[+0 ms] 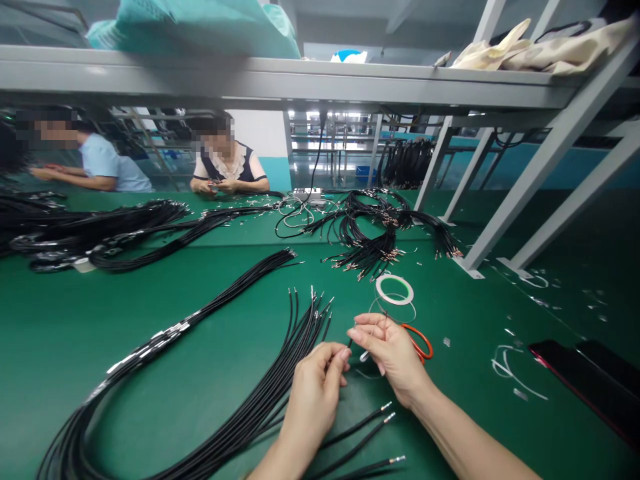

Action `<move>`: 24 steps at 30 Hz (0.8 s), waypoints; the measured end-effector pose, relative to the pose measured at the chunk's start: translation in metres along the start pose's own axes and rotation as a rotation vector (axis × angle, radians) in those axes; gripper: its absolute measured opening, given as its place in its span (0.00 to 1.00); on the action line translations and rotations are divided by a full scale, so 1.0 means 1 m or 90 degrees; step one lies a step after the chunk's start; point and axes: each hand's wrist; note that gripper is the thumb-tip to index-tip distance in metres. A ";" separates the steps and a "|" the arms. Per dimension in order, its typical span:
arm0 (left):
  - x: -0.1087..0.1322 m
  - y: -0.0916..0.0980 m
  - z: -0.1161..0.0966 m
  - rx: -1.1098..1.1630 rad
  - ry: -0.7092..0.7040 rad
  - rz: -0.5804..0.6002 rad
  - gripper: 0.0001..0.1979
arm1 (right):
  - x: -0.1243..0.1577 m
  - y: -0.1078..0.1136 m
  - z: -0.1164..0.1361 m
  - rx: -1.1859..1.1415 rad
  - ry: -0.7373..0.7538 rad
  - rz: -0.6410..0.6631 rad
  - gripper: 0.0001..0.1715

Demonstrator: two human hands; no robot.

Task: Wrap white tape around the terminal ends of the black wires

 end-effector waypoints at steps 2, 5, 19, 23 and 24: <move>-0.001 0.000 0.002 0.038 0.038 0.005 0.14 | 0.000 0.003 0.002 0.017 -0.005 0.043 0.26; -0.003 0.000 0.005 0.077 0.069 0.008 0.16 | 0.000 0.005 0.005 0.037 0.001 0.090 0.27; -0.002 -0.004 0.005 0.054 0.049 -0.038 0.13 | 0.002 0.001 -0.001 0.070 0.027 0.084 0.28; -0.004 -0.003 0.008 0.146 0.079 -0.070 0.16 | 0.000 0.006 0.000 0.075 0.014 0.068 0.19; -0.005 -0.003 0.007 0.161 0.078 -0.078 0.17 | -0.001 0.006 0.000 0.080 0.018 0.064 0.18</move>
Point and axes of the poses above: each hand's wrist, its own x-axis away from the middle knuckle, its own y-axis out of the back of the hand, z = x × y, and after that the axes turned 11 degrees about x, right-handed
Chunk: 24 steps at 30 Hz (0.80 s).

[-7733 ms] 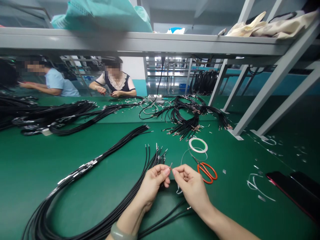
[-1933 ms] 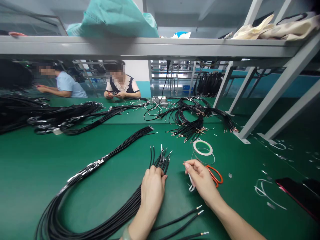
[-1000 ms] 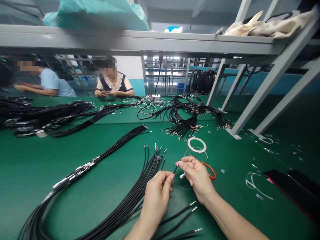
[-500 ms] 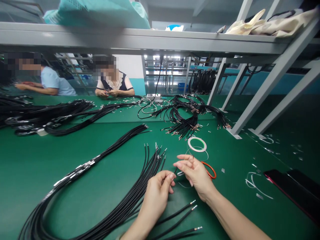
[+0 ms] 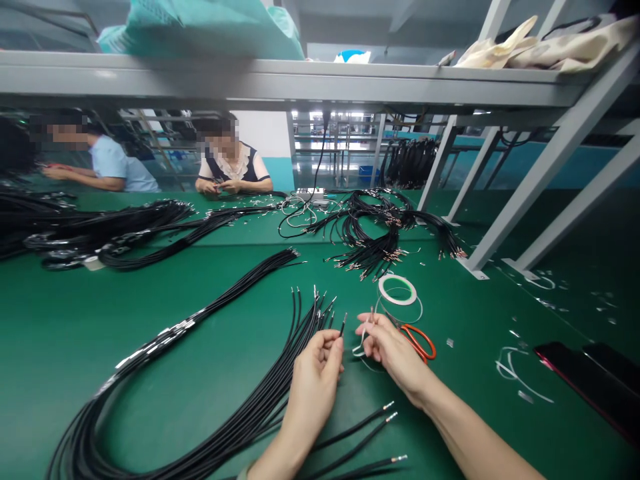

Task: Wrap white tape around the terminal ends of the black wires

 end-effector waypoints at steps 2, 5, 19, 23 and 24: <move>0.000 0.000 -0.002 0.021 -0.010 -0.004 0.17 | 0.000 0.001 0.000 0.024 0.028 -0.003 0.18; -0.001 -0.001 -0.003 0.050 -0.028 -0.002 0.16 | 0.000 -0.001 -0.001 0.076 0.079 -0.003 0.21; -0.005 -0.003 0.008 0.111 -0.004 -0.048 0.16 | 0.015 -0.005 0.003 0.186 0.125 -0.011 0.16; -0.002 -0.002 0.009 0.028 -0.071 -0.034 0.14 | 0.018 -0.006 0.004 0.187 0.106 -0.010 0.15; -0.002 -0.001 0.009 -0.001 -0.091 -0.033 0.14 | 0.018 -0.007 0.004 0.187 0.106 -0.013 0.15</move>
Point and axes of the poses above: each hand's wrist, its own x-axis away from the middle knuckle, its own y-axis out of the back of the hand, z = x × y, and after that the axes turned 11 degrees about x, right-handed
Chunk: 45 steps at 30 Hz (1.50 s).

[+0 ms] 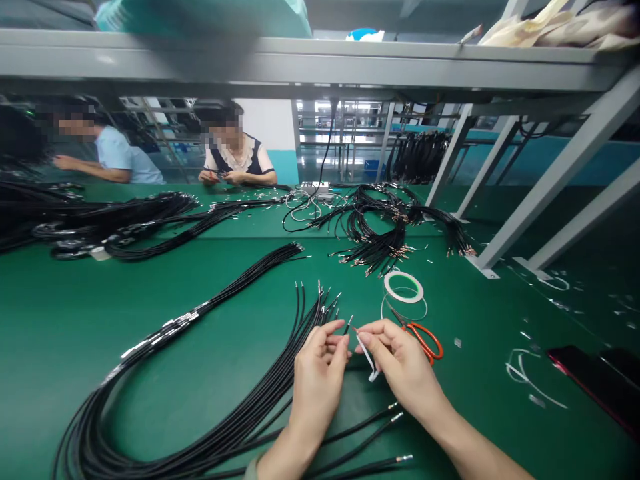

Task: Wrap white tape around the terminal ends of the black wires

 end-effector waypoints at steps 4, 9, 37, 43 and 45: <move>0.002 0.001 -0.003 -0.117 -0.084 0.008 0.12 | 0.000 -0.002 0.000 -0.016 -0.003 -0.022 0.12; 0.002 0.000 -0.003 -0.191 -0.179 0.012 0.10 | -0.002 -0.005 -0.002 -0.062 -0.021 -0.027 0.12; 0.004 0.000 -0.006 -0.255 -0.286 0.069 0.12 | -0.004 -0.002 -0.001 -0.069 -0.035 -0.015 0.14; 0.004 0.000 -0.004 -0.182 -0.194 0.069 0.13 | -0.004 -0.003 -0.001 -0.064 -0.027 -0.023 0.14; 0.004 -0.002 -0.003 -0.105 -0.113 0.066 0.12 | -0.004 -0.003 -0.001 -0.059 -0.025 -0.023 0.14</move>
Point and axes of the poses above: each hand's wrist, its own x-axis away from the middle knuckle, its own y-axis out of the back of the hand, z = x × y, and after that the axes turned 11 degrees about x, right-handed
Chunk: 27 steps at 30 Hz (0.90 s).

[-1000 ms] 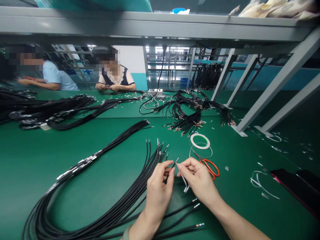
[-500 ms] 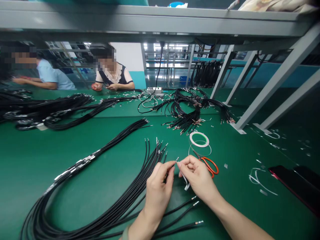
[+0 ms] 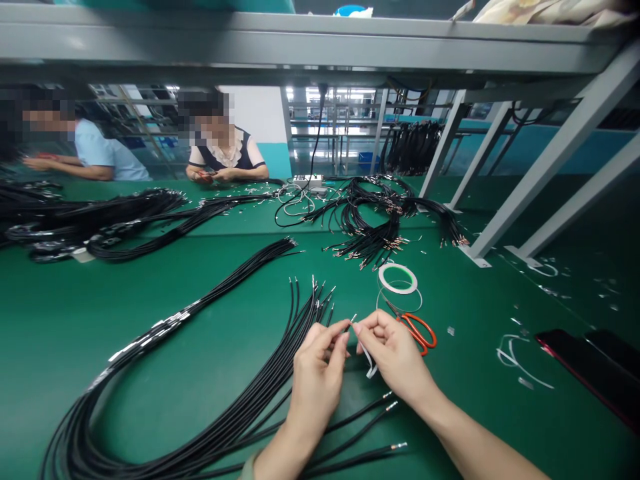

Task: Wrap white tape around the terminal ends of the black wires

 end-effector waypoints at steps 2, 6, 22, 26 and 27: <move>-0.001 -0.002 0.000 0.082 0.074 -0.017 0.12 | 0.001 -0.001 0.001 0.007 0.005 -0.001 0.14; -0.005 -0.003 -0.004 0.203 0.173 -0.052 0.13 | 0.002 -0.003 0.002 0.022 0.013 -0.002 0.15; -0.007 0.000 -0.005 0.170 0.124 -0.040 0.11 | 0.003 -0.008 0.004 -0.060 -0.009 0.043 0.15; -0.004 0.001 -0.002 0.068 0.050 -0.062 0.09 | 0.002 -0.007 0.003 -0.070 -0.033 0.033 0.16; -0.003 0.002 -0.002 0.044 0.033 -0.061 0.09 | 0.002 -0.007 0.002 -0.073 -0.039 0.030 0.16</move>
Point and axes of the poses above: each hand's wrist, its own x-axis away from the middle knuckle, its own y-axis out of the back of the hand, z = x × y, and after that the axes turned 11 degrees about x, right-handed
